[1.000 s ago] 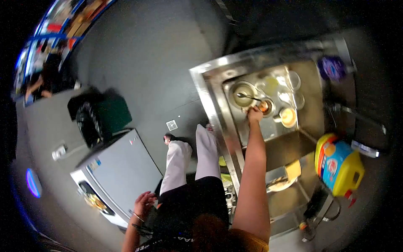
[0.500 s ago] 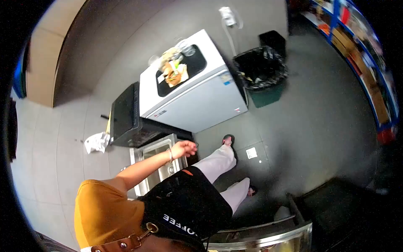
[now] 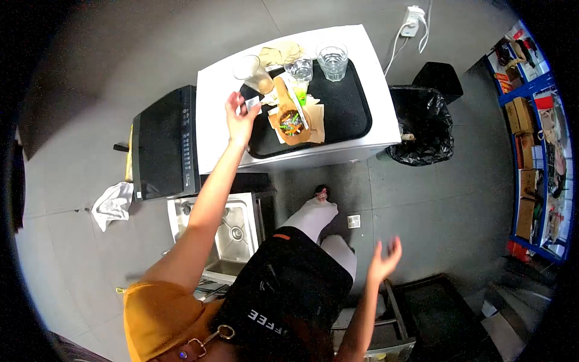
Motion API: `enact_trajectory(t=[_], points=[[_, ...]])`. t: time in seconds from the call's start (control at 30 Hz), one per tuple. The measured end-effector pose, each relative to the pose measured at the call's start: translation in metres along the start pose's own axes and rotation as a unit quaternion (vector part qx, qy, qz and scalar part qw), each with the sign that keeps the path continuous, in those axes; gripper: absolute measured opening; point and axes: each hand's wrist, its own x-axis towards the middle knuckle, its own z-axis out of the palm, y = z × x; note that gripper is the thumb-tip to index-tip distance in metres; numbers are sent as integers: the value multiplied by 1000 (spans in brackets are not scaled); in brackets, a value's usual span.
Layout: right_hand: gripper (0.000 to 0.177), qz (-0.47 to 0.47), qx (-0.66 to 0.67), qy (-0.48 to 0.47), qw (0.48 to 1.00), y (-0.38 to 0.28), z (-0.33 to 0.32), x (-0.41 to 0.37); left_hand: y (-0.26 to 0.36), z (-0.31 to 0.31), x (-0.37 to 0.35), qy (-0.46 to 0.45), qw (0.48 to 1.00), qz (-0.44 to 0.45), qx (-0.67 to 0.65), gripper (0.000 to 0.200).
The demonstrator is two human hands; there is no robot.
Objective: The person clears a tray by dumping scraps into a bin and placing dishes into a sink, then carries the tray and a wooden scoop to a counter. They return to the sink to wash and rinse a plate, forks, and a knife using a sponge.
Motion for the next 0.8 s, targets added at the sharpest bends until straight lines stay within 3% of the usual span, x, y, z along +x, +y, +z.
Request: enact_trajectory(t=[0.03,0.1,0.13,0.23,0.33,0.4,0.5,0.6,0.63,0.77,0.8], points=[[53,-103,8,-57,993,-46,46,40,-13,10,25,8,1000,6,27,96],[55,-202,34,-120,971,-137,126,105,-28,25,59,17,999,-10,37,116],[58,-254,29,-135,957,-164,163,134,-34,29,69,0,999,-36,2,113],[83,-289,76,-180,937,-214,265,216,-38,39,80,-11,997,8,-77,106],[104,-263,91,-220,935,-228,326,260,-53,39,88,-27,999,33,-20,101],[98,-250,140,-260,922,-221,351,275,-45,38,87,-18,999,36,11,88],[89,-283,53,-243,926,-224,364,280,-33,32,90,-30,998,47,33,78],[82,-305,119,-235,915,-215,374,284,-5,24,81,10,987,121,101,80],[82,-283,175,-253,908,-218,373,282,9,20,78,5,983,146,111,81],[85,-283,134,-258,914,-216,367,288,80,21,74,-26,934,271,232,78],[98,-237,103,-300,918,-222,358,288,94,28,72,-45,920,309,238,77]])
